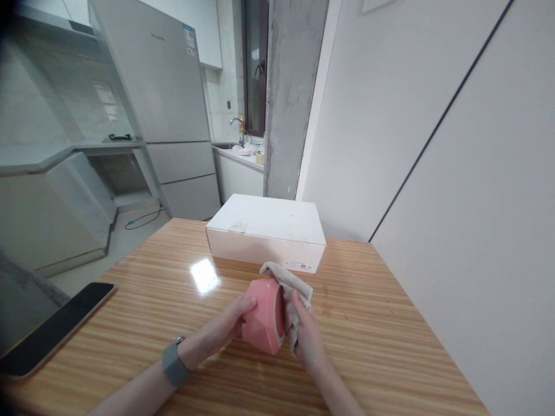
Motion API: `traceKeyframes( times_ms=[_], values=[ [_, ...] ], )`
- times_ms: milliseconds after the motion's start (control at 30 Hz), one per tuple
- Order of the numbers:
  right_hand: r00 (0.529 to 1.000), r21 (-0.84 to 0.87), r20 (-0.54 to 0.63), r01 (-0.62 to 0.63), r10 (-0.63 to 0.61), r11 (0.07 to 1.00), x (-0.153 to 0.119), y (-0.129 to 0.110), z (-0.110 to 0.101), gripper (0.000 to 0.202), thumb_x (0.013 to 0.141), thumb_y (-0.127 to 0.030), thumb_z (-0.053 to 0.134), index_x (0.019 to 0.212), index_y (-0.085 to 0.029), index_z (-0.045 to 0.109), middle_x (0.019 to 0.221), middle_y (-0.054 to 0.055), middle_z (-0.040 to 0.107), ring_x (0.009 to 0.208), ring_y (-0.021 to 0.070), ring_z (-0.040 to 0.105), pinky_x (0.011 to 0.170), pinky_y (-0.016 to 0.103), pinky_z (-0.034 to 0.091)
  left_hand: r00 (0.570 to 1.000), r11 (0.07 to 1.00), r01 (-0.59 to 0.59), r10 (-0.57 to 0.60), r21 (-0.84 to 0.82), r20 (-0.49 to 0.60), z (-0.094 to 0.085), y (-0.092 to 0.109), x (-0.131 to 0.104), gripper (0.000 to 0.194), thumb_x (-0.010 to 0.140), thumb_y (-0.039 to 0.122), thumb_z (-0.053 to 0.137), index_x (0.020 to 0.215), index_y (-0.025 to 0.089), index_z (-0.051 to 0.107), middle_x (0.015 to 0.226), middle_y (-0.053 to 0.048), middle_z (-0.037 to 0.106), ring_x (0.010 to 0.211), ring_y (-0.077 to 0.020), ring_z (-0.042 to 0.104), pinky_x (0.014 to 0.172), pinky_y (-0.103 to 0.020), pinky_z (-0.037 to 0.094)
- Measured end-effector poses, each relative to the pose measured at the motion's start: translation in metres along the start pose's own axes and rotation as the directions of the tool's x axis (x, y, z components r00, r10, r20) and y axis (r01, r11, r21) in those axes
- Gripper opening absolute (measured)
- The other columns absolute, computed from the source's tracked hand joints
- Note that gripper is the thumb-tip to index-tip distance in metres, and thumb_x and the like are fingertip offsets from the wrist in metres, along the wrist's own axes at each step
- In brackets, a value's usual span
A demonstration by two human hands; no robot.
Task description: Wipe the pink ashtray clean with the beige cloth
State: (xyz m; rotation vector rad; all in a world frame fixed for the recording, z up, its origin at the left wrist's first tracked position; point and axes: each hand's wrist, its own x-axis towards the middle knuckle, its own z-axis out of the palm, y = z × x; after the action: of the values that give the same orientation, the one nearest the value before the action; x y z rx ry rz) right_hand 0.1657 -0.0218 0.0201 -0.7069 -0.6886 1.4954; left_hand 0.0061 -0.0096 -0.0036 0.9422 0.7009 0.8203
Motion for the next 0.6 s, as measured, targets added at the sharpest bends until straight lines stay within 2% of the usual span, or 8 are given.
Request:
traceKeyframes(
  times_ms=[100, 200, 333, 467, 600],
  values=[
    [0.998, -0.028, 0.042, 0.048, -0.047, 0.998, -0.002, 0.003, -0.002, 0.024, 0.078, -0.043, 0.072, 0.096, -0.027, 0.073, 0.105, 0.003, 0.076, 0.124, 0.0215, 0.056, 0.110, 0.039, 0.041, 0.998, 0.999, 0.035, -0.037, -0.040, -0.052, -0.001, -0.004, 0.002, 0.063, 0.080, 0.062, 0.057, 0.122, 0.015, 0.061, 0.108, -0.011, 0.068, 0.098, -0.0247, 0.060, 0.087, -0.037, 0.044],
    [0.992, -0.076, 0.111, 0.072, -0.064, 0.994, -0.004, 0.003, -0.005, 0.026, 0.085, -0.039, 0.066, 0.108, -0.031, 0.070, 0.121, -0.001, 0.070, 0.131, 0.0164, 0.049, 0.117, 0.033, 0.028, 0.995, 0.997, 0.025, -0.032, -0.072, -0.097, 0.000, -0.004, 0.004, 0.063, 0.079, 0.062, 0.058, 0.119, 0.014, 0.063, 0.109, -0.011, 0.069, 0.099, -0.0250, 0.061, 0.091, -0.038, 0.043],
    [0.979, -0.184, 0.195, 0.101, -0.065, 0.978, -0.007, -0.001, -0.009, 0.037, 0.086, -0.044, 0.063, 0.119, -0.028, 0.066, 0.137, 0.001, 0.059, 0.139, 0.0194, 0.038, 0.120, 0.035, 0.018, 0.996, 0.993, 0.012, -0.023, -0.119, -0.087, 0.004, 0.000, 0.004, 0.056, 0.083, 0.059, 0.056, 0.115, 0.014, 0.065, 0.120, -0.011, 0.066, 0.109, -0.0256, 0.059, 0.097, -0.037, 0.041],
    [0.979, -0.225, 0.191, 0.119, -0.076, 0.967, -0.006, -0.001, -0.011, 0.039, 0.083, -0.048, 0.065, 0.116, -0.026, 0.069, 0.134, 0.005, 0.062, 0.139, 0.0235, 0.039, 0.120, 0.040, 0.018, 0.998, 0.978, 0.011, -0.022, -0.210, -0.052, 0.006, 0.000, 0.004, 0.056, 0.085, 0.056, 0.055, 0.121, 0.013, 0.062, 0.121, -0.012, 0.066, 0.111, -0.0254, 0.059, 0.097, -0.035, 0.042],
    [0.994, -0.123, 0.069, 0.095, -0.087, 0.988, -0.002, 0.003, -0.010, 0.027, 0.081, -0.043, 0.069, 0.104, -0.030, 0.072, 0.114, 0.002, 0.073, 0.130, 0.0220, 0.050, 0.117, 0.041, 0.030, 0.998, 0.969, 0.042, -0.055, -0.244, -0.044, 0.004, -0.003, 0.005, 0.059, 0.081, 0.056, 0.061, 0.123, 0.014, 0.060, 0.118, -0.012, 0.067, 0.105, -0.0241, 0.061, 0.088, -0.032, 0.046]
  ],
)
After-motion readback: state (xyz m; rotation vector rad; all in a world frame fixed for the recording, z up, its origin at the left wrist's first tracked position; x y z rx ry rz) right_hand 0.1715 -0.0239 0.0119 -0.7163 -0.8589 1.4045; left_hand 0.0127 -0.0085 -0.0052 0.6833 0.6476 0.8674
